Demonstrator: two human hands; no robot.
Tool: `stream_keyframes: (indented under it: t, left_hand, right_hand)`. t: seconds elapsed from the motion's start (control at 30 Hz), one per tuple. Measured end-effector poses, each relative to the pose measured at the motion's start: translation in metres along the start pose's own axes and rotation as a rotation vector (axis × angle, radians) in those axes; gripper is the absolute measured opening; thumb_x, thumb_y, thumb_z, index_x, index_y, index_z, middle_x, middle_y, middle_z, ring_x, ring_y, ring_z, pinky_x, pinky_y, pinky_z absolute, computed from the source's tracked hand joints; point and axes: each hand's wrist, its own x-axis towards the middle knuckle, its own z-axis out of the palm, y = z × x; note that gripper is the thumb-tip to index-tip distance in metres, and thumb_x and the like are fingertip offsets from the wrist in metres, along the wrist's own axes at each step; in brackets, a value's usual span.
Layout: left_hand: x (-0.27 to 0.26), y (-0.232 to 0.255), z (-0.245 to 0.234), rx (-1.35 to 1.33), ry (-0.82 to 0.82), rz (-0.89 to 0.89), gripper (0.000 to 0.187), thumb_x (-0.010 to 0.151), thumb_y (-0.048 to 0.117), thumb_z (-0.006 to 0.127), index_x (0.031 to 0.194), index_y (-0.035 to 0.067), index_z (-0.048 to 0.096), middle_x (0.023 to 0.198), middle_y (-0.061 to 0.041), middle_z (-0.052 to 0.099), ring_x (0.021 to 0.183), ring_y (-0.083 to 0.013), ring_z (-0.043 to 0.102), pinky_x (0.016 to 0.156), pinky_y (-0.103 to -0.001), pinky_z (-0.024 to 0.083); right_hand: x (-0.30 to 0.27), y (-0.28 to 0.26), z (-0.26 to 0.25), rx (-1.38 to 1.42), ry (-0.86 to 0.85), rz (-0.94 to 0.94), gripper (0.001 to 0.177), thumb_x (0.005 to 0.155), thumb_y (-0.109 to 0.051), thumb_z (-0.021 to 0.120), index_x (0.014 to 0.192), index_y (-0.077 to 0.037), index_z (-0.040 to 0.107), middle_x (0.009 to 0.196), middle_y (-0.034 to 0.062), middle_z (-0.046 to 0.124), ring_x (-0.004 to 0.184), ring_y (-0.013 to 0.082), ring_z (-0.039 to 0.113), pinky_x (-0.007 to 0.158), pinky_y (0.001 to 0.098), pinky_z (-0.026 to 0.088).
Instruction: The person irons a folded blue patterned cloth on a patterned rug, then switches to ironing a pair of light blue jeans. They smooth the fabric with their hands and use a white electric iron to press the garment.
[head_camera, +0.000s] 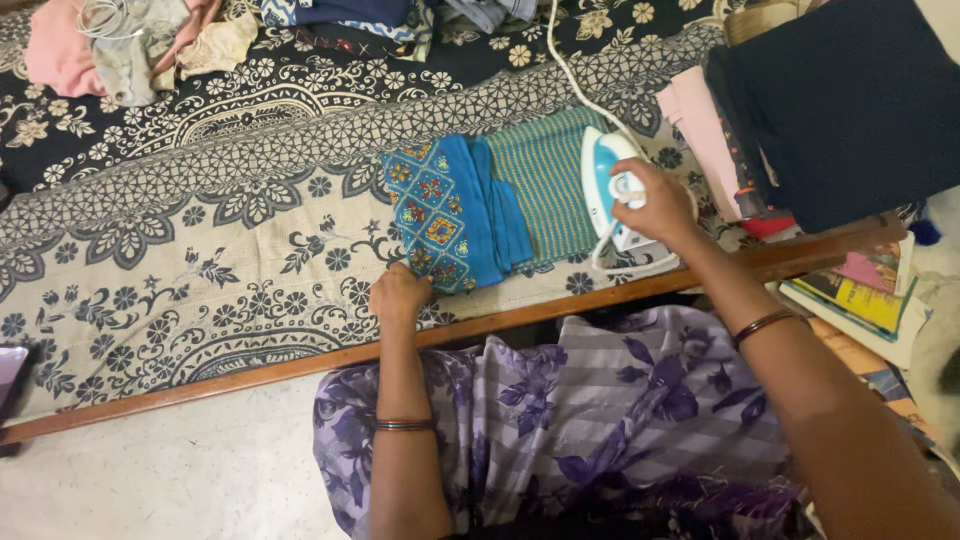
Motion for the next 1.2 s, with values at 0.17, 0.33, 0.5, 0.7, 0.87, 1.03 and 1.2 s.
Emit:
stream_keyframes:
  t: [0.17,0.33,0.5,0.7,0.87,1.03,1.2]
  left_hand:
    - [-0.01,0.013,-0.007,0.11,0.076,0.078,0.06,0.087,0.038,0.075,0.132,0.001,0.06,0.132,-0.02,0.067,0.117,-0.0372,0.069,0.094,-0.045,0.058]
    - [-0.024,0.052,-0.011,0.159,0.3,0.285,0.086,0.084,0.038,0.074,0.153,0.002,0.039,0.158,-0.02,0.039,0.138,-0.0393,0.045,0.103,-0.051,0.047]
    - [-0.03,0.086,0.02,0.144,0.177,0.611,0.081,0.096,0.054,0.062,0.154,0.004,0.036,0.166,-0.016,0.028,0.152,-0.0419,0.025,0.121,-0.06,0.027]
    - [-0.038,0.097,0.032,0.126,-0.069,0.526,0.09,0.096,0.06,0.058,0.157,0.003,0.025,0.17,-0.015,0.01,0.154,-0.0446,0.007,0.116,-0.067,0.021]
    - [-0.044,0.102,0.027,0.247,-0.101,0.523,0.1,0.089,0.06,0.064,0.16,0.003,0.022,0.171,-0.014,0.007,0.155,-0.0457,0.006,0.113,-0.071,0.025]
    - [-0.045,0.108,0.024,0.275,-0.158,0.494,0.103,0.088,0.06,0.067,0.16,0.003,0.021,0.171,-0.014,0.005,0.155,-0.0466,0.003,0.112,-0.072,0.027]
    - [-0.046,0.112,0.024,0.294,-0.162,0.491,0.103,0.088,0.059,0.068,0.159,0.001,0.021,0.171,-0.015,0.005,0.155,-0.049,0.004,0.11,-0.072,0.03]
  right_hand:
    - [0.001,0.031,-0.025,0.03,0.029,0.095,0.047,0.078,-0.021,0.076,0.124,-0.018,0.065,0.111,0.0157,0.073,0.101,0.0353,0.071,0.087,0.0445,0.055]
    - [0.0,0.052,-0.04,0.081,0.053,0.115,0.048,0.078,-0.019,0.075,0.125,-0.017,0.064,0.115,0.0177,0.071,0.105,0.0366,0.07,0.091,0.0446,0.054]
    - [0.002,0.066,-0.035,-0.019,0.11,0.028,0.052,0.079,-0.018,0.077,0.13,-0.016,0.065,0.118,0.0203,0.067,0.112,0.0406,0.064,0.095,0.0473,0.051]
    - [0.004,0.065,-0.038,-0.086,0.088,0.098,0.052,0.082,-0.018,0.077,0.132,-0.018,0.066,0.12,0.0204,0.059,0.115,0.0415,0.059,0.097,0.0496,0.049]
    - [0.008,0.038,-0.038,-0.544,0.184,-0.031,0.057,0.075,-0.019,0.08,0.131,-0.016,0.068,0.136,0.0205,0.056,0.127,0.0427,0.051,0.106,0.0518,0.044]
    - [-0.021,-0.012,0.016,-0.225,-0.065,-0.334,0.032,0.102,-0.005,0.055,0.133,-0.007,0.064,0.133,0.0188,0.066,0.135,0.0286,0.057,0.122,0.0415,0.046]
    - [-0.036,-0.024,0.011,-0.555,-0.497,0.034,0.035,0.106,-0.032,0.05,0.102,-0.005,0.071,0.103,0.016,0.075,0.093,0.0335,0.075,0.083,0.0464,0.06]
